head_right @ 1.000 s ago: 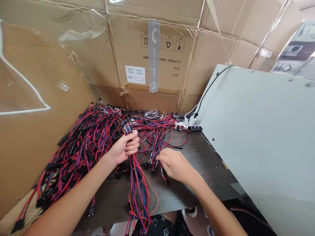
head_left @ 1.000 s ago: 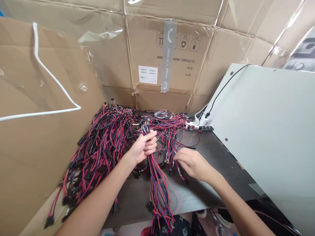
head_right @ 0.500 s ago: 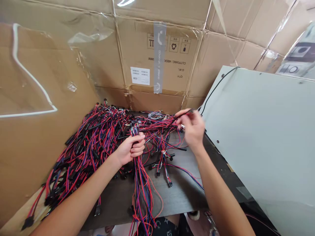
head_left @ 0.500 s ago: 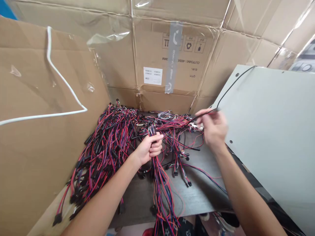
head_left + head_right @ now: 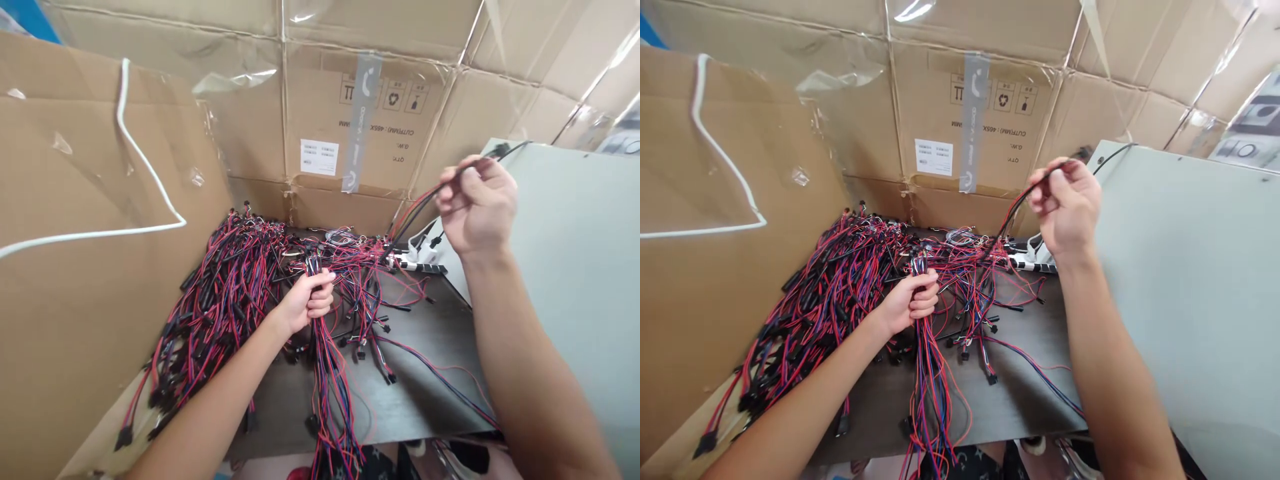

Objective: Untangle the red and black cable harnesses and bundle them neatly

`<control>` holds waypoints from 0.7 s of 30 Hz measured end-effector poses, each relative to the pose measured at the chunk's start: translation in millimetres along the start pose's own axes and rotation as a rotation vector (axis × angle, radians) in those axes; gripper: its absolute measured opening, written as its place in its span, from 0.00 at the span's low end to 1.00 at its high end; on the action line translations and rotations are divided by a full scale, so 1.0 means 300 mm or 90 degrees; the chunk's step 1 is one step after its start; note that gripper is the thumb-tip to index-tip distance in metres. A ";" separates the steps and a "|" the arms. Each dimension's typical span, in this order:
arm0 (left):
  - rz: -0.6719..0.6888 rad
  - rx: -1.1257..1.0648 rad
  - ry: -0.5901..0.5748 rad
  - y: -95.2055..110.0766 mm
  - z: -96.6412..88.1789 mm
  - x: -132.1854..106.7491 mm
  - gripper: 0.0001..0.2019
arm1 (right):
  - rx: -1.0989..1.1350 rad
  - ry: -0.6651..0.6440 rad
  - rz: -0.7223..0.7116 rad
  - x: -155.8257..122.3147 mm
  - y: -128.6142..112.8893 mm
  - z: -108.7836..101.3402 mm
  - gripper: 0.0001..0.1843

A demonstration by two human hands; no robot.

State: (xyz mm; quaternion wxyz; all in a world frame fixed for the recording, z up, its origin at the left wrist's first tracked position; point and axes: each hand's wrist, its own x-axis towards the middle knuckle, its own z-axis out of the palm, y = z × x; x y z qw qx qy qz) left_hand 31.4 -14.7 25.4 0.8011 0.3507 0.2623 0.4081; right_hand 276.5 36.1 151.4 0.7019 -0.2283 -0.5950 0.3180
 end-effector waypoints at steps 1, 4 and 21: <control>0.002 -0.001 -0.002 0.001 -0.001 0.000 0.19 | 0.023 0.029 0.000 -0.012 0.005 -0.007 0.05; 0.008 -0.001 -0.003 0.005 -0.003 -0.001 0.19 | 0.079 0.050 0.037 -0.035 0.015 -0.035 0.06; 0.004 0.026 0.069 -0.009 -0.010 0.017 0.17 | -0.152 0.264 0.036 -0.059 -0.167 -0.066 0.26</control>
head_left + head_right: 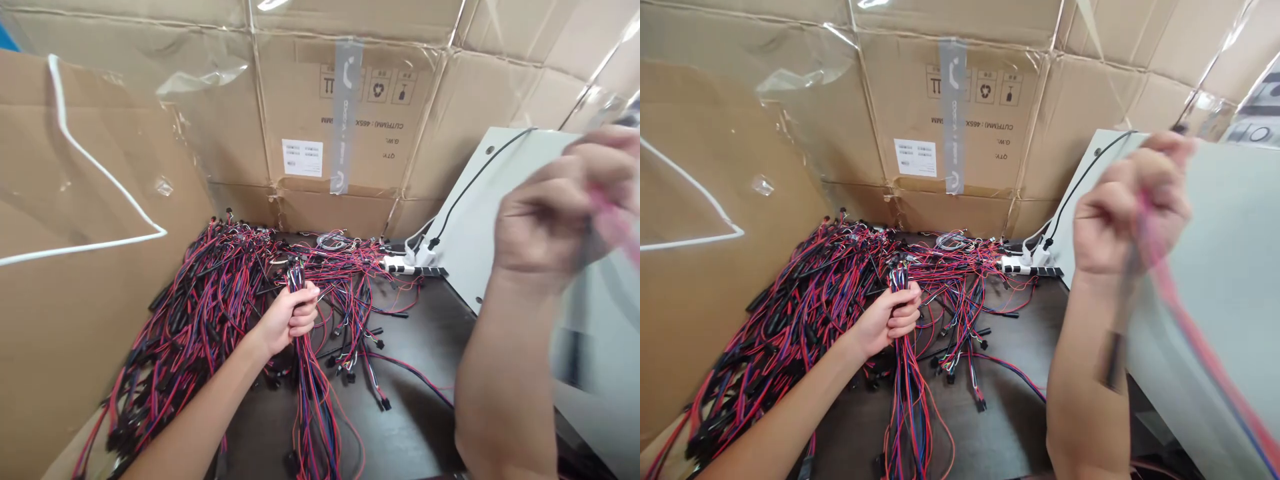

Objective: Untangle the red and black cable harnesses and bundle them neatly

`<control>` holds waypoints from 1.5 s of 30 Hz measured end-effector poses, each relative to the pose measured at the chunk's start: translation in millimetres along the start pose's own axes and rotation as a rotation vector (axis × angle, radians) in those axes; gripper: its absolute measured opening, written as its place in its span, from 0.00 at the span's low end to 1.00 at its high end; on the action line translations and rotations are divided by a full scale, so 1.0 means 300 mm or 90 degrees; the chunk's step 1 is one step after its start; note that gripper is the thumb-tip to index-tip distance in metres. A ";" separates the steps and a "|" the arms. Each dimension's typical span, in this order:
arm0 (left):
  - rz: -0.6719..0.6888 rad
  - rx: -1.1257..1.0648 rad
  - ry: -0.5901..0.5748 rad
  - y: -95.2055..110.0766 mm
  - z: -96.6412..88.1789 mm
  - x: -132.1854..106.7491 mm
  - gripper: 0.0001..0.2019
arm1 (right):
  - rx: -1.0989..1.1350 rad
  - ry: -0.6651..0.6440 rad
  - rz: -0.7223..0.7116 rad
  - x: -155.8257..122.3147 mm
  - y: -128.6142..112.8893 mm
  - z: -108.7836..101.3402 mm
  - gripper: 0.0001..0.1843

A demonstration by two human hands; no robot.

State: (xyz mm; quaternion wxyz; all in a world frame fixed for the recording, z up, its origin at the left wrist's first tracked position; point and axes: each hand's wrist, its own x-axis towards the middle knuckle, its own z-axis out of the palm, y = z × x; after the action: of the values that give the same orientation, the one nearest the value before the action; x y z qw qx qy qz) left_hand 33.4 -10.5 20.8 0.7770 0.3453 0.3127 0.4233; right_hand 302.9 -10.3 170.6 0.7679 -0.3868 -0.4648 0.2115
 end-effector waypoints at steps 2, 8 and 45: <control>0.008 0.018 -0.004 -0.005 0.012 -0.003 0.16 | 0.113 -0.130 0.114 -0.003 0.016 0.057 0.17; 0.083 -0.002 -0.031 -0.024 0.023 -0.007 0.20 | -0.065 -0.699 0.373 -0.142 0.124 0.253 0.08; 0.103 -0.153 0.157 0.099 -0.058 0.007 0.20 | -0.462 -0.603 0.005 0.054 0.443 0.096 0.16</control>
State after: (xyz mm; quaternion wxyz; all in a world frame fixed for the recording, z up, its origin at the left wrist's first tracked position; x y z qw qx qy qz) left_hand 7.7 8.0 34.3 0.7318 0.2196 0.3243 0.5577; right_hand 290.1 93.4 82.0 0.2948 -0.4899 -0.7979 0.1911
